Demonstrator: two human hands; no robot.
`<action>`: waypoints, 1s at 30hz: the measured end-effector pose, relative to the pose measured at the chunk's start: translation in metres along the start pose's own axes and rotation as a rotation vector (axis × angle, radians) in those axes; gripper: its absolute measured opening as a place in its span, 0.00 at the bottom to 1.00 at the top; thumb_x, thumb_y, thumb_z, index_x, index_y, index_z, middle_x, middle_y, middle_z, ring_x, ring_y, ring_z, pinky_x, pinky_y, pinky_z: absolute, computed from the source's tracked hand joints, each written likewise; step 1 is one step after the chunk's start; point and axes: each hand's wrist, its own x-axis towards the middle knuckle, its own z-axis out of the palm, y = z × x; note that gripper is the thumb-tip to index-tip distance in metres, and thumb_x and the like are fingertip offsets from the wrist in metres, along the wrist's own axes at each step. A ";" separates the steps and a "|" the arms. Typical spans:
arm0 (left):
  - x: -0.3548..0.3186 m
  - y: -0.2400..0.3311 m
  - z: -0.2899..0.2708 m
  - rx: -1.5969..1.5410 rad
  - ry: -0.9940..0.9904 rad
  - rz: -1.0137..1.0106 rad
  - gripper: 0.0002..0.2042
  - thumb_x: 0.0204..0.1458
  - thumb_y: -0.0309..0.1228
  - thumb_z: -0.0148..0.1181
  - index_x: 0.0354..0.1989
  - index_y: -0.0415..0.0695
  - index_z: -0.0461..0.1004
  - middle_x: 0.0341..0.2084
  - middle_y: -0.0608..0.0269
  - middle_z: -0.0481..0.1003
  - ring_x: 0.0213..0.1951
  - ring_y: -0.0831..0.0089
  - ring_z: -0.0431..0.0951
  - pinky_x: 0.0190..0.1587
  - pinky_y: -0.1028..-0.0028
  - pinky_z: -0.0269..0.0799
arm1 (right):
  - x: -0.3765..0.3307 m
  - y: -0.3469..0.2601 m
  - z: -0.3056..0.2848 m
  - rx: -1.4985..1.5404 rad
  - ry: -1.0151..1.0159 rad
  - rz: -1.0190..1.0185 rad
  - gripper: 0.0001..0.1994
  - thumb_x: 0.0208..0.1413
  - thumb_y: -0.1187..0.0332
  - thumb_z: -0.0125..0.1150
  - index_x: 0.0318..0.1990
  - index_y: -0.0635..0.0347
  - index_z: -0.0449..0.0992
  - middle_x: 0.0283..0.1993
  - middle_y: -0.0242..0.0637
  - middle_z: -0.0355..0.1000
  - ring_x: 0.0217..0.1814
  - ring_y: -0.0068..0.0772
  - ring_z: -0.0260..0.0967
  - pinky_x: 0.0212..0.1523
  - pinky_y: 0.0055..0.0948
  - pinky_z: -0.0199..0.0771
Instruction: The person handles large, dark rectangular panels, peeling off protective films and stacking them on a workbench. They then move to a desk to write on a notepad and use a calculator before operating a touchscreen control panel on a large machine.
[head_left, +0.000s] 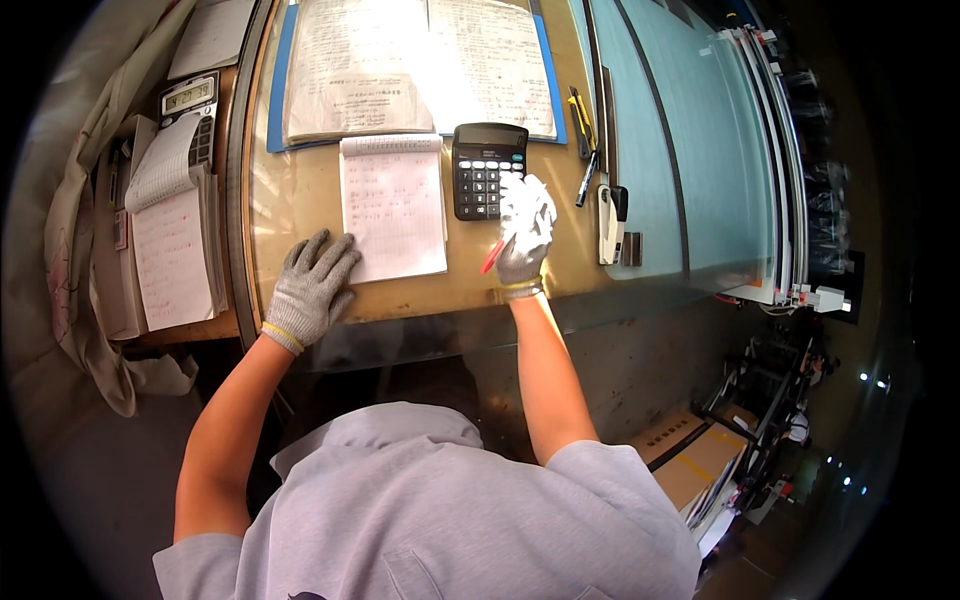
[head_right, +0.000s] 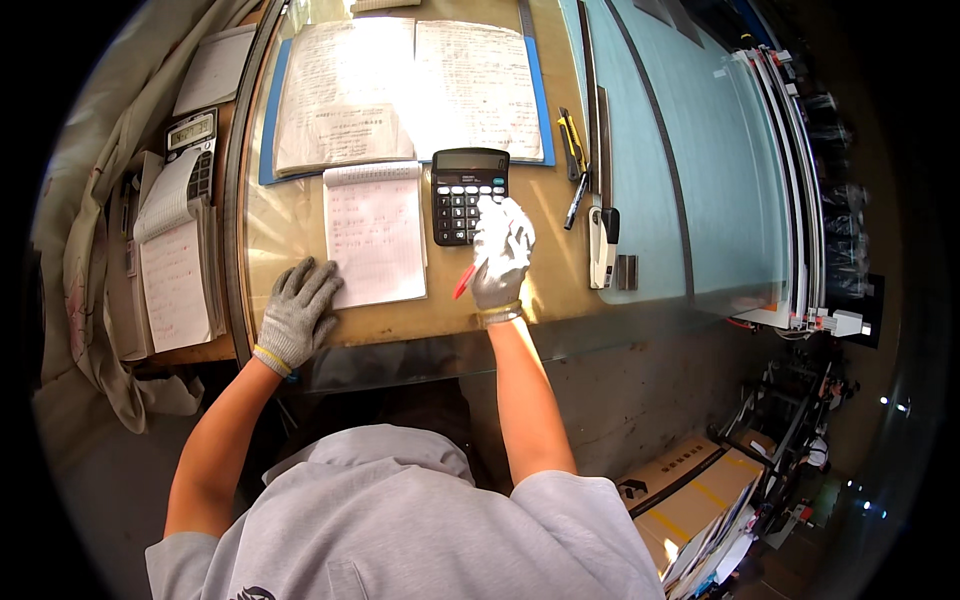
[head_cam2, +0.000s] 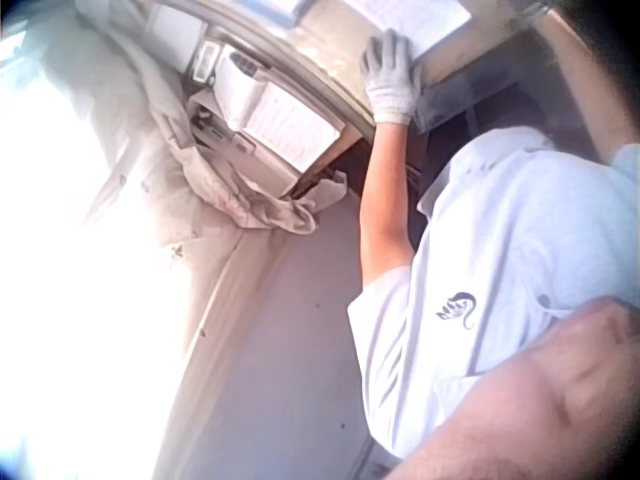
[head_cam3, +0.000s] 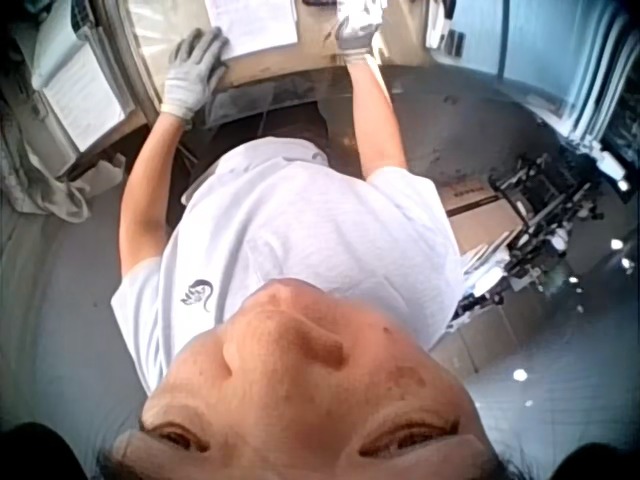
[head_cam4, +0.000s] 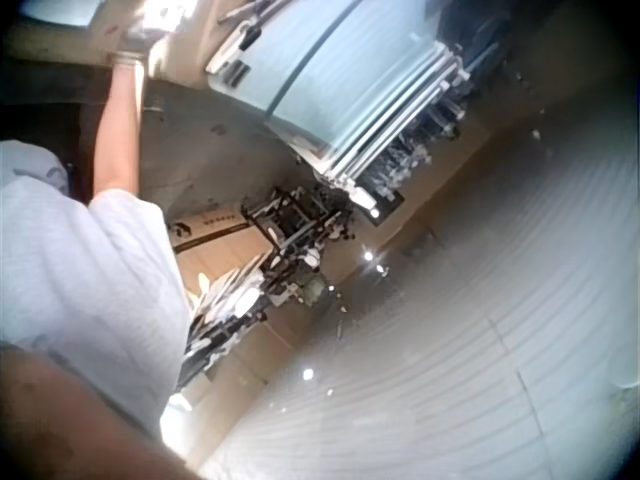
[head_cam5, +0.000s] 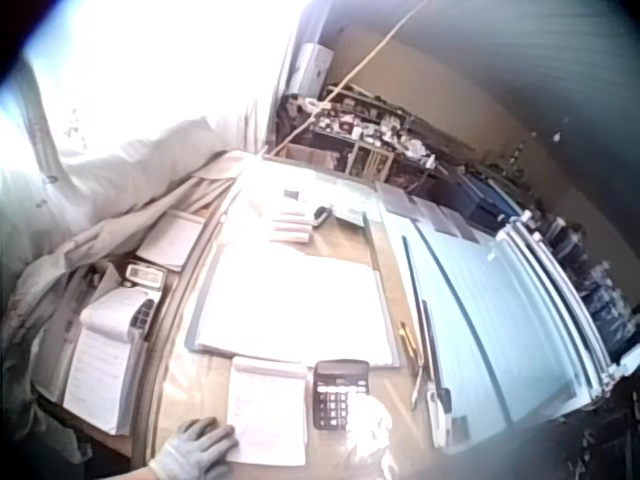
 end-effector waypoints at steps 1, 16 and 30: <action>0.000 0.000 -0.001 -0.002 0.001 -0.001 0.27 0.50 0.38 0.60 0.59 0.46 0.66 0.64 0.60 0.61 0.65 0.52 0.58 0.66 0.54 0.52 | -0.013 -0.004 -0.006 -0.747 -0.225 -0.244 0.15 0.60 0.72 0.45 0.52 0.64 0.73 0.54 0.43 0.71 0.41 0.21 0.68 0.40 0.20 0.71; 0.000 0.001 0.001 0.001 0.007 0.002 0.26 0.50 0.39 0.60 0.59 0.47 0.66 0.64 0.60 0.61 0.65 0.51 0.57 0.66 0.54 0.52 | -0.001 -0.006 0.015 -1.482 -0.217 -0.732 0.11 0.54 0.71 0.54 0.42 0.64 0.78 0.44 0.45 0.74 0.51 0.46 0.68 0.54 0.41 0.66; 0.001 0.001 -0.001 -0.004 0.026 0.016 0.26 0.50 0.38 0.61 0.59 0.47 0.67 0.63 0.60 0.62 0.64 0.51 0.59 0.66 0.53 0.54 | -0.001 0.017 0.030 -1.272 -0.266 -0.442 0.11 0.48 0.79 0.56 0.40 0.62 0.76 0.39 0.43 0.74 0.41 0.45 0.71 0.44 0.39 0.70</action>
